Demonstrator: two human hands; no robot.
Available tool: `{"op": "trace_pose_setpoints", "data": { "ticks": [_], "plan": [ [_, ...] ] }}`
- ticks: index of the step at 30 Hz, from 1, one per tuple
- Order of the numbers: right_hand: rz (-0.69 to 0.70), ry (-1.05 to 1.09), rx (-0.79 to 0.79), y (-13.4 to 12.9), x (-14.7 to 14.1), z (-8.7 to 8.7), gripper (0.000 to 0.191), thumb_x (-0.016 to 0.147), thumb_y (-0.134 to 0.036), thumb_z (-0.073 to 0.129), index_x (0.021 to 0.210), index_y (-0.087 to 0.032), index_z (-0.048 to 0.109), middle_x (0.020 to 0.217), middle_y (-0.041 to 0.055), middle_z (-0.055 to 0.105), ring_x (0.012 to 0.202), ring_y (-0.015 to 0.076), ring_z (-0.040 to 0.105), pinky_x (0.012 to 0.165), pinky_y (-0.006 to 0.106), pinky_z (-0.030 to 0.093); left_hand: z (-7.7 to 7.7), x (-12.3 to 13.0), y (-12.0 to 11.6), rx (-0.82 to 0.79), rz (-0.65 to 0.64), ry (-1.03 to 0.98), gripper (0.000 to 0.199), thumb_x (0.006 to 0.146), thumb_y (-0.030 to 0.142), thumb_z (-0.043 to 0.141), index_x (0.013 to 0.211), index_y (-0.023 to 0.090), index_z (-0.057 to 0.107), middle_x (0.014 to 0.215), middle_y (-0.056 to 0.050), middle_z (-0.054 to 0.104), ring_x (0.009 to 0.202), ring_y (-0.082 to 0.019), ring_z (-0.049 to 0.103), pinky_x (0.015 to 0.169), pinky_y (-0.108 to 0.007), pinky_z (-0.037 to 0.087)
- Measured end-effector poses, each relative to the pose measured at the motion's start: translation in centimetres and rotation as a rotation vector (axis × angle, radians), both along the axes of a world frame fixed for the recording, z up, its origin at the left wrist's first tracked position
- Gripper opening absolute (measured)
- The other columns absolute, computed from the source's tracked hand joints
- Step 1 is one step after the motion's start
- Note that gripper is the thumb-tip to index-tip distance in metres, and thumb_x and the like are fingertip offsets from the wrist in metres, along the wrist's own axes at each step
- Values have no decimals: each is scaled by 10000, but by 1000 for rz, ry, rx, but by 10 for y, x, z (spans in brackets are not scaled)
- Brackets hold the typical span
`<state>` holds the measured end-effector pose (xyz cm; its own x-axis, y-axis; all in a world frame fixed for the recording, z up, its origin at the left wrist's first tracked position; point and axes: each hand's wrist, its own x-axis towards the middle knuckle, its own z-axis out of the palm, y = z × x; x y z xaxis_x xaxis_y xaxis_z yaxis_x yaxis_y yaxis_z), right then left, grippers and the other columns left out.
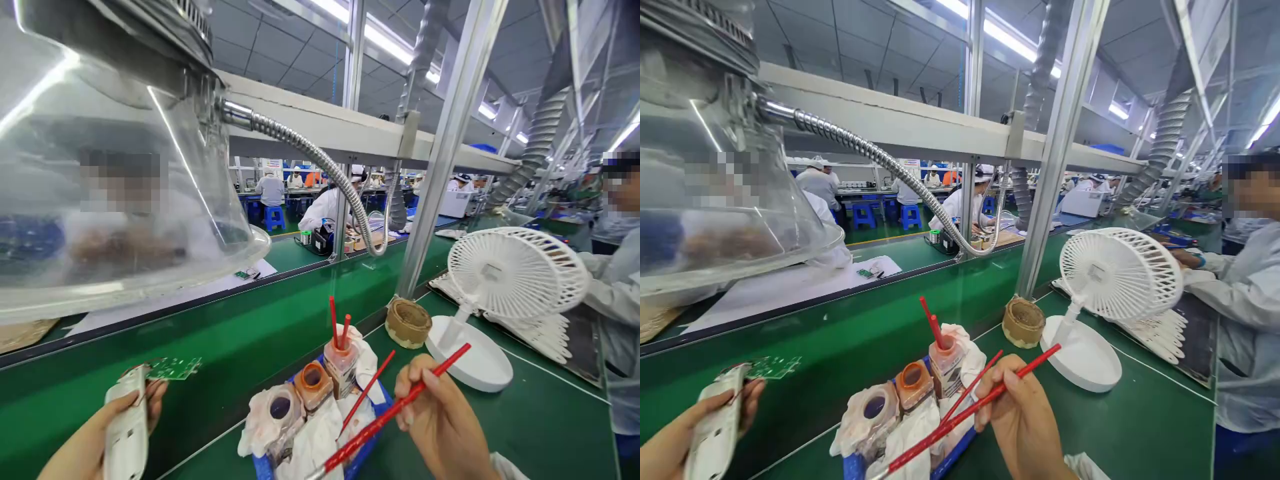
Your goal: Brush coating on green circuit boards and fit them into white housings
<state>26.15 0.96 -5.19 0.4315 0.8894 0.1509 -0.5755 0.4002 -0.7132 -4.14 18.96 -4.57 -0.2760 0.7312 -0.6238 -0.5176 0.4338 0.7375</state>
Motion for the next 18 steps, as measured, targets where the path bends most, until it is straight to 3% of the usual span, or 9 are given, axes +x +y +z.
{"op": "trace_pose_setpoints", "data": {
  "ticks": [2, 4, 9, 12, 18],
  "plan": [
    [18, 69, -108, 6, 3, -1, 226, 747, -333, 701, 738, -167, 548, 647, 2, 600, 482, 90, 527, 479, 196, 464, -15, 4, 18, 162, -116, 22, 327, 901, 208, 417, 667, 259, 641, 581, 93, 691, 473, -79, 617, 446, -141, 525],
    [59, 140, -207, 12, 4, -1, 233, 737, -321, 717, 750, -165, 546, 650, -6, 593, 508, 85, 525, 490, 184, 459, -28, 10, 35, 253, -189, 31, 360, 916, 176, 359, 678, 254, 618, 541, 98, 683, 443, -66, 612, 445, -132, 524],
    [124, 187, -354, 15, 4, -7, 237, 706, -272, 750, 731, -160, 542, 654, -6, 606, 513, 79, 525, 483, 171, 473, -45, 42, 70, 257, -305, -39, 163, 861, 100, 500, 755, 147, 613, 566, 3, 678, 469, -96, 620, 441, -160, 515],
    [155, 162, -411, 14, 3, -9, 271, 675, -287, 775, 723, -158, 541, 653, 0, 615, 497, 80, 528, 477, 181, 492, -49, 69, 85, 256, -364, -64, 76, 855, 153, 554, 835, 102, 606, 664, -9, 654, 528, -96, 613, 464, -193, 506],
    [272, 42, -656, 17, -11, -17, 370, 610, -301, 827, 743, -129, 529, 663, 52, 658, 535, 125, 617, 524, 213, 546, -59, 104, 94, 272, -494, -100, 220, 866, 274, 546, 1028, 128, 574, 948, -50, 617, 737, -135, 607, 619, -291, 529]
  ]
}}
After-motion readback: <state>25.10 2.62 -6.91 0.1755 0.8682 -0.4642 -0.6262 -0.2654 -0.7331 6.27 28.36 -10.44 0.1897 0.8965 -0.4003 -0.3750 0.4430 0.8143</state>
